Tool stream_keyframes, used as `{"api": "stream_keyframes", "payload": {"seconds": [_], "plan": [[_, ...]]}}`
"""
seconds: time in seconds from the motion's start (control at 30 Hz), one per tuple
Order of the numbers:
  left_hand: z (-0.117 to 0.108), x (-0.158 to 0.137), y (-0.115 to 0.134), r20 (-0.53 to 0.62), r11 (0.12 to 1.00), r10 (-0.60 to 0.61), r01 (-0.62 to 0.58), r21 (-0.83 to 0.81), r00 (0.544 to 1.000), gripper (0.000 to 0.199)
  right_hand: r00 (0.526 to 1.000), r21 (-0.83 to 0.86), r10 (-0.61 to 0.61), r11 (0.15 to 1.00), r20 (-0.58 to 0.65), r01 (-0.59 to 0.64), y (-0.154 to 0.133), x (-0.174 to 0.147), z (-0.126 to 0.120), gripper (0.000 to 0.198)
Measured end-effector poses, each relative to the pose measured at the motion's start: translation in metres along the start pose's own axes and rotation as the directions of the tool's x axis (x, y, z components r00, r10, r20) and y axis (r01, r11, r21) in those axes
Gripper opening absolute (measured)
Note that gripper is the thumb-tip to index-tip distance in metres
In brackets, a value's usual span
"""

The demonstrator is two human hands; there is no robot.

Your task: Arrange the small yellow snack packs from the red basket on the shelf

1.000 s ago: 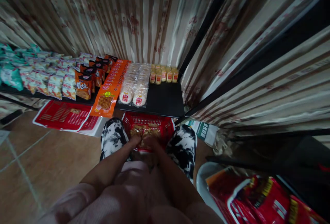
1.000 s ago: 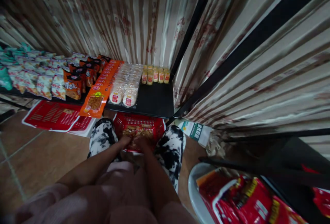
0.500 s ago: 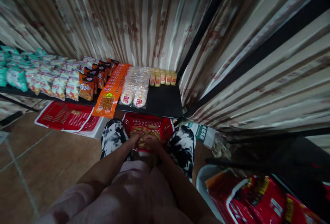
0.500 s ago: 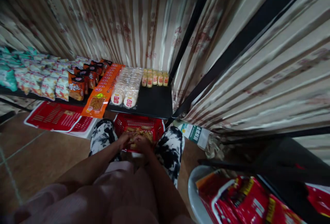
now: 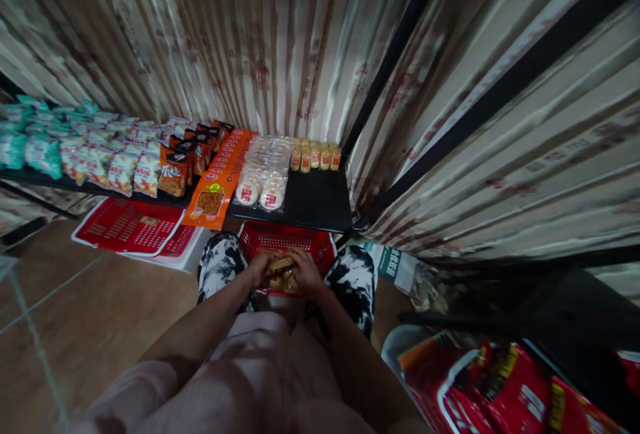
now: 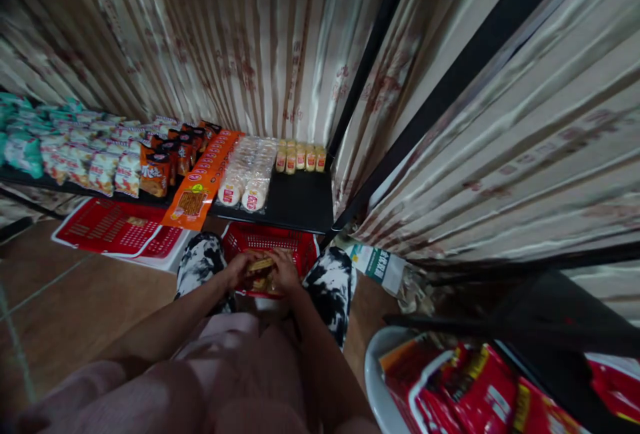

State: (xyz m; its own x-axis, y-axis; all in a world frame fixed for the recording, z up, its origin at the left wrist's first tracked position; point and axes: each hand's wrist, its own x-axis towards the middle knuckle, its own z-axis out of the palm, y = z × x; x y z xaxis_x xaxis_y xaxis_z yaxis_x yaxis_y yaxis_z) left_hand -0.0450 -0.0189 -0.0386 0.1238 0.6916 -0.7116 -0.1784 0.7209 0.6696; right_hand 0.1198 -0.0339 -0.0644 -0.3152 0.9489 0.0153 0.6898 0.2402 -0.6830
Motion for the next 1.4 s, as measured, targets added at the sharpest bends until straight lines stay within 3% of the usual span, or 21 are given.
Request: {"api": "stream_keyframes", "payload": {"seconds": [0.13,0.23,0.37,0.57,0.8,0.93,1.13,1.4], "plan": [[-0.003,0.000,0.004,0.064,0.993,-0.076,0.081,-0.088,0.995,0.016,1.000,0.093,0.010,0.996,0.017,-0.011,-0.004,0.000,-0.008,0.041],[-0.004,0.000,0.007,0.135,0.979,-0.120,0.140,-0.149,0.984,0.016,0.991,0.229,0.101,0.966,0.082,-0.117,-0.006,-0.001,-0.013,0.037],[0.000,0.000,0.012,0.151,0.975,-0.135,0.158,-0.157,0.979,0.023,0.960,0.423,0.227,0.863,0.166,-0.277,-0.007,-0.003,-0.016,0.039],[0.006,0.001,0.017,0.119,0.981,-0.115,0.132,-0.145,0.986,0.022,0.958,0.593,0.280,0.762,0.060,-0.260,-0.001,-0.003,-0.014,0.033],[0.009,0.002,0.020,0.137,0.982,-0.111,0.130,-0.140,0.984,0.022,0.929,0.685,0.369,0.669,0.031,-0.289,0.001,-0.001,-0.018,0.037],[0.011,-0.001,0.022,0.197,0.992,-0.029,0.052,-0.112,0.980,0.019,0.913,0.721,0.407,0.638,-0.020,-0.269,0.002,0.002,-0.027,0.045],[0.012,0.001,0.022,0.245,0.993,0.029,0.000,-0.118,0.969,0.023,0.912,0.690,0.404,0.678,-0.065,-0.252,0.001,0.011,-0.045,0.045],[0.026,-0.002,0.029,0.303,0.976,0.211,-0.218,-0.010,0.930,0.035,0.924,0.635,0.337,0.757,-0.181,-0.152,-0.004,0.034,-0.068,0.037]]}}
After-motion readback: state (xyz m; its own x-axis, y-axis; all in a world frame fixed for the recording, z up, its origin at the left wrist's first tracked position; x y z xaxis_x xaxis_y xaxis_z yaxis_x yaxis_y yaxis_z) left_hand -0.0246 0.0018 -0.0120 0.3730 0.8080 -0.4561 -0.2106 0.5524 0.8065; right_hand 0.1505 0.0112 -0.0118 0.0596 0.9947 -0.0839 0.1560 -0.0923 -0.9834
